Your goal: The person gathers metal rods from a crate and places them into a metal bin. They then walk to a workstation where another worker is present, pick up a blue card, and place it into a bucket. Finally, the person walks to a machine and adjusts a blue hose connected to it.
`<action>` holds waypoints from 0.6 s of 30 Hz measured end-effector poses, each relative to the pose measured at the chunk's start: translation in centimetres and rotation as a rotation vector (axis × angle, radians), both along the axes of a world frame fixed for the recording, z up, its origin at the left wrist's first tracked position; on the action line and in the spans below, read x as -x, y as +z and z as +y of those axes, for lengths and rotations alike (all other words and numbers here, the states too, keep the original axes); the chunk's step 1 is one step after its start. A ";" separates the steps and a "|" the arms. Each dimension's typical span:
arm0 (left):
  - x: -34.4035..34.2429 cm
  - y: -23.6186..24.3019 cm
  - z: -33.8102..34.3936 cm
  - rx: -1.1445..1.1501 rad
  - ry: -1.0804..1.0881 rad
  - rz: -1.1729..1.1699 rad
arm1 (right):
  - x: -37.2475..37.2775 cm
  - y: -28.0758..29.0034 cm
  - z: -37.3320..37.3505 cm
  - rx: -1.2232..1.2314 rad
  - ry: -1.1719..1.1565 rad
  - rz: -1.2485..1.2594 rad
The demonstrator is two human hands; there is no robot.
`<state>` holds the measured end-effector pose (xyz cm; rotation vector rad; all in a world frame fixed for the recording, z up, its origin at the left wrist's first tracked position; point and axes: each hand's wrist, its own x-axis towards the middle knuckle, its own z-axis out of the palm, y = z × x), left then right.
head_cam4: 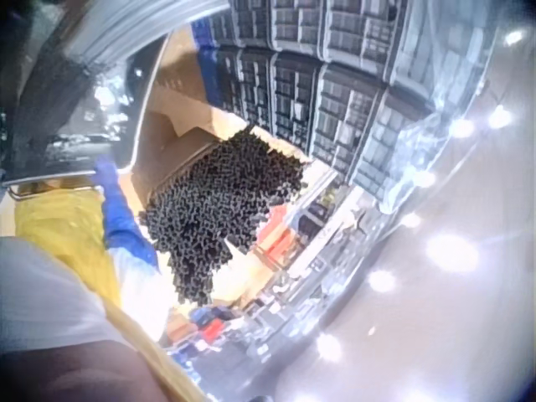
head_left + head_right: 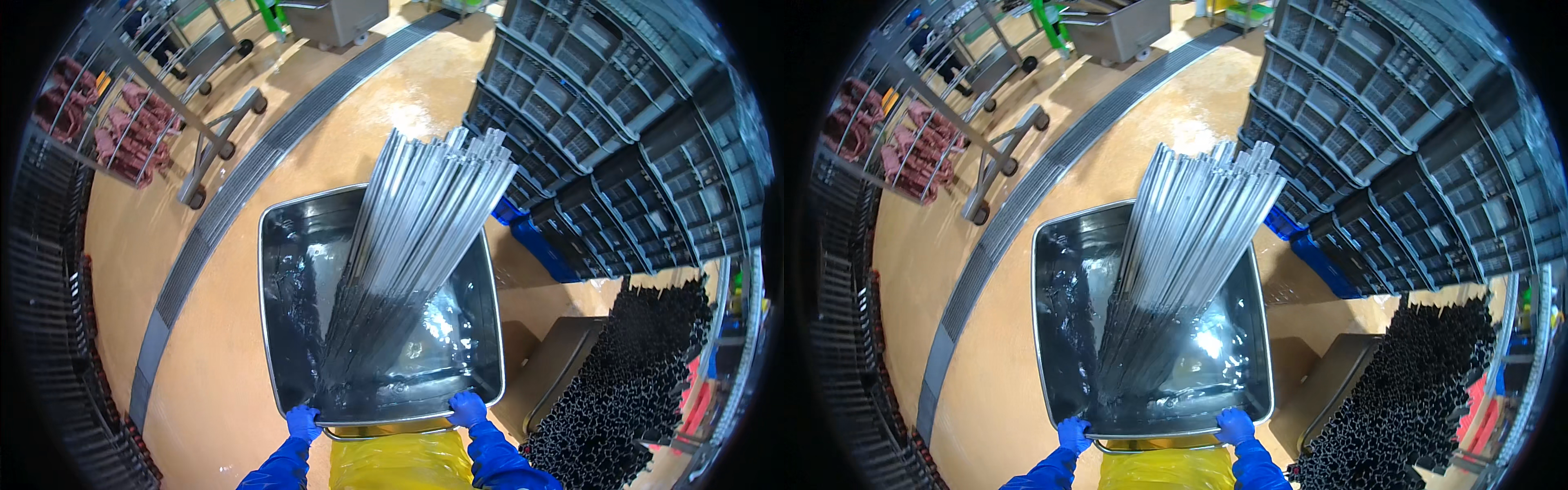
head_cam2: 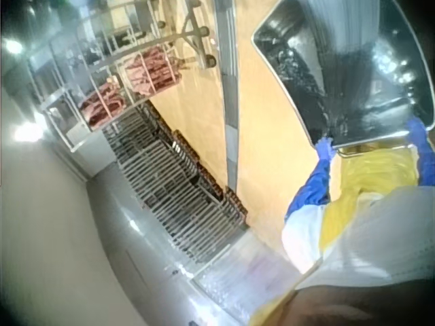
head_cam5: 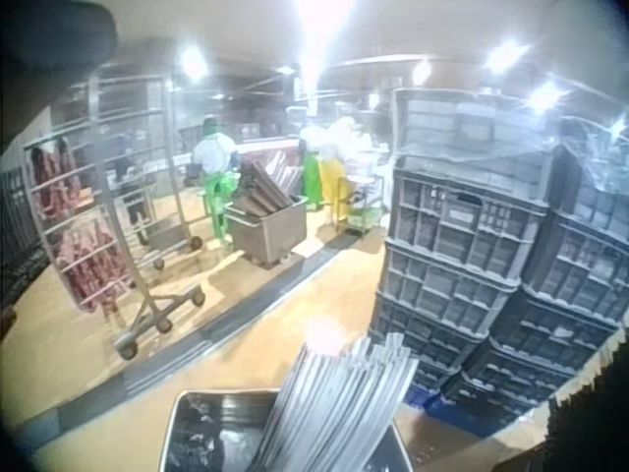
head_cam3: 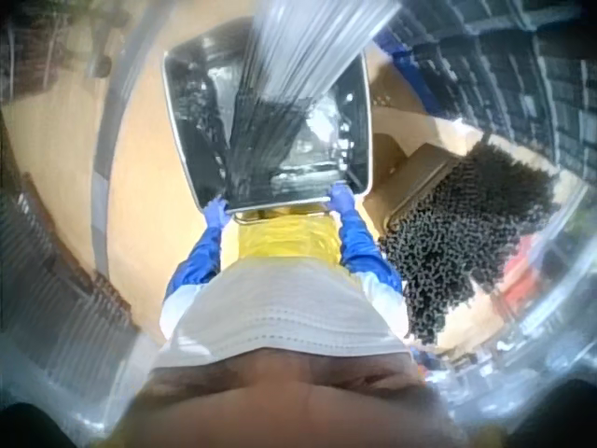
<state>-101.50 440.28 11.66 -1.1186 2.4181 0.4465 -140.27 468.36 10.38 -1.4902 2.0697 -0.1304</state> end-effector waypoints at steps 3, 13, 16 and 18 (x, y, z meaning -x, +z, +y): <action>0.6 0.8 1.1 -0.058 0.048 0.006 | 1.0 -0.4 0.3 -0.066 0.027 0.034; -0.8 0.1 2.3 -0.076 0.084 0.137 | 0.9 0.9 -0.4 -0.181 0.127 0.069; -0.2 0.4 1.0 -0.079 0.091 0.126 | 0.0 0.9 -0.8 -0.187 -0.017 0.111; 0.1 0.4 0.3 -0.098 0.088 0.128 | -0.3 0.9 -0.7 -0.226 -0.073 0.125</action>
